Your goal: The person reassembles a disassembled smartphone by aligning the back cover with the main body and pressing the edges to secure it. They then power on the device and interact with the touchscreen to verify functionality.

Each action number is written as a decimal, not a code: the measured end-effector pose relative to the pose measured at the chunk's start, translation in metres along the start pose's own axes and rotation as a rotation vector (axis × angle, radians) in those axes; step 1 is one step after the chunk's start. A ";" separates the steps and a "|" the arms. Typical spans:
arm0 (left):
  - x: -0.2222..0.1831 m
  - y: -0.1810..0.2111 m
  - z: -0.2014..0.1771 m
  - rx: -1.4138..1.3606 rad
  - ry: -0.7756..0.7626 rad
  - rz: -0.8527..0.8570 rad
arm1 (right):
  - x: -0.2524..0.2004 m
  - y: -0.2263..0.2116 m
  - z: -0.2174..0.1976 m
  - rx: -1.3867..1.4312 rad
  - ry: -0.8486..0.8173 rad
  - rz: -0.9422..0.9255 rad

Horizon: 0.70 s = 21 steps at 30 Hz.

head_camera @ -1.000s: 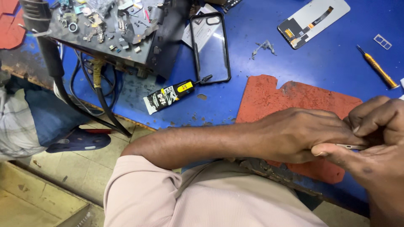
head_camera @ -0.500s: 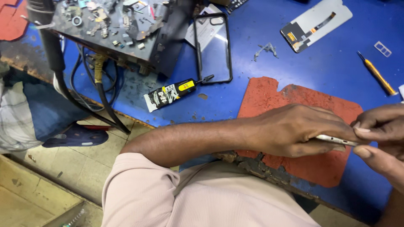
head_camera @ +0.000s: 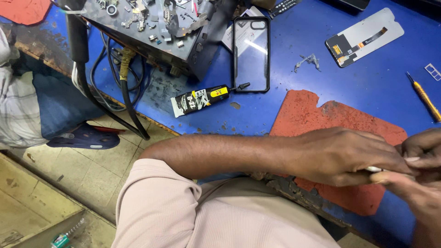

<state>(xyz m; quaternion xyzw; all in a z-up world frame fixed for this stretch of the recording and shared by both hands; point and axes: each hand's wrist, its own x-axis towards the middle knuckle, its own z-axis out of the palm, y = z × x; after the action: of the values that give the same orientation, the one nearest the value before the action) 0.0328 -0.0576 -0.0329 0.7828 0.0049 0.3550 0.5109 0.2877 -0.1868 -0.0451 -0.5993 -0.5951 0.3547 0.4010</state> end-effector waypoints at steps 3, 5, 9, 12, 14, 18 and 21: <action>-0.001 0.005 -0.002 0.045 -0.041 -0.021 | 0.006 -0.052 0.026 -0.045 0.113 -0.029; -0.001 0.006 -0.003 0.034 -0.022 -0.013 | 0.011 -0.071 0.033 -0.001 0.120 -0.030; 0.005 0.009 -0.006 -0.009 -0.017 -0.011 | 0.019 -0.068 0.022 0.120 0.070 -0.057; 0.002 0.015 -0.021 -0.042 -0.050 -0.075 | 0.021 -0.060 0.005 0.117 -0.005 -0.128; 0.005 0.019 -0.027 -0.035 -0.047 -0.060 | 0.022 -0.065 0.003 0.140 -0.034 -0.193; 0.008 0.023 -0.033 -0.076 -0.044 -0.021 | 0.038 -0.093 0.004 0.168 -0.056 -0.172; 0.009 0.028 -0.042 -0.133 -0.092 -0.093 | 0.045 -0.114 0.002 0.116 -0.080 -0.091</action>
<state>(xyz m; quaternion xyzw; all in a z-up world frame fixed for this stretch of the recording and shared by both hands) 0.0054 -0.0343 0.0042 0.7615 -0.0056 0.2943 0.5774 0.2390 -0.1450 0.0599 -0.5328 -0.6156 0.3936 0.4268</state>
